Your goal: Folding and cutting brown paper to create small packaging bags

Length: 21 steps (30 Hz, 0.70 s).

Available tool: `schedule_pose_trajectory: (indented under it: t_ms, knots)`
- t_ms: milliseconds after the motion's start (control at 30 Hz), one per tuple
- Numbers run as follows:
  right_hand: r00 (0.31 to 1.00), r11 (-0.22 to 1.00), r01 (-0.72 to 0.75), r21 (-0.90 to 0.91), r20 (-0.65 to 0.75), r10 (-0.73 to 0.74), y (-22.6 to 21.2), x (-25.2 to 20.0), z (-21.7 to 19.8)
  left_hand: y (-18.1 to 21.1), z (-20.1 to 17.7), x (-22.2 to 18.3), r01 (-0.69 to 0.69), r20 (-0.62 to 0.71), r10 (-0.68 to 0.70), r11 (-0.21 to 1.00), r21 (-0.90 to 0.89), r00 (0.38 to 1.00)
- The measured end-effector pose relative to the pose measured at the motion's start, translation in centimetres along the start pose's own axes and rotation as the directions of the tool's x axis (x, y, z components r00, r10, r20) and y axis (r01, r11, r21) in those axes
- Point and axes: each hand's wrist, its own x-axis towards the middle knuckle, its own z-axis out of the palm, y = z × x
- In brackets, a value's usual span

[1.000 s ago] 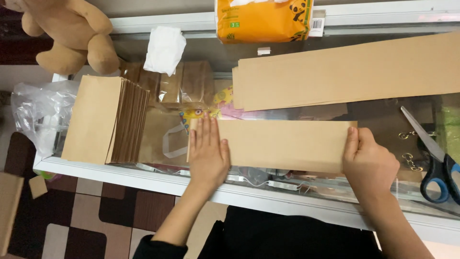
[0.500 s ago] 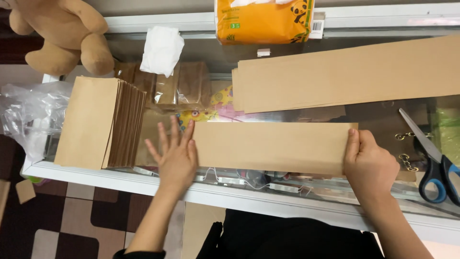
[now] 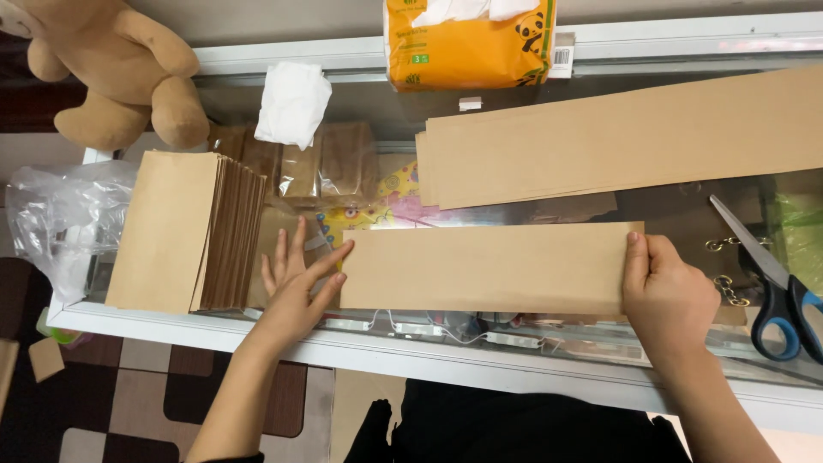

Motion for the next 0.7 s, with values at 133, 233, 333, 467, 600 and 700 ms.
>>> schedule_pose_trajectory:
  t_ms: [133,233,333,467,600,700]
  knots:
    - [1.000,1.000,-0.009,0.013,0.018,0.009,0.1,0.0,-0.1,-0.5,-0.9,-0.2,-0.041,0.100,0.041,0.999,0.002,0.994]
    - [1.000,1.000,0.008,0.022,-0.015,-0.007,0.2,-0.1,0.2,0.4,-2.2,-0.3,0.012,0.214,-0.016,1.000,0.019,0.977]
    - [1.000,1.000,0.015,0.025,-0.022,-0.015,0.2,-0.1,0.2,1.0,-2.6,-0.3,0.062,0.312,-0.088,0.994,0.090,0.946]
    - [0.997,0.999,0.041,0.012,-0.065,-0.041,0.7,0.0,0.9,0.5,-2.3,-0.1,0.060,0.322,-0.109,0.985,0.160,0.940]
    - [1.000,0.999,0.027,0.047,-0.014,-0.027,0.1,0.1,-0.7,1.1,-2.5,-0.3,0.096,0.344,-0.158,0.977,0.190,0.925]
    - [0.999,0.951,0.004,0.309,0.042,-0.018,0.2,0.7,-3.1,1.3,-2.0,-0.1,-0.010,0.206,-0.042,0.970,0.244,0.978]
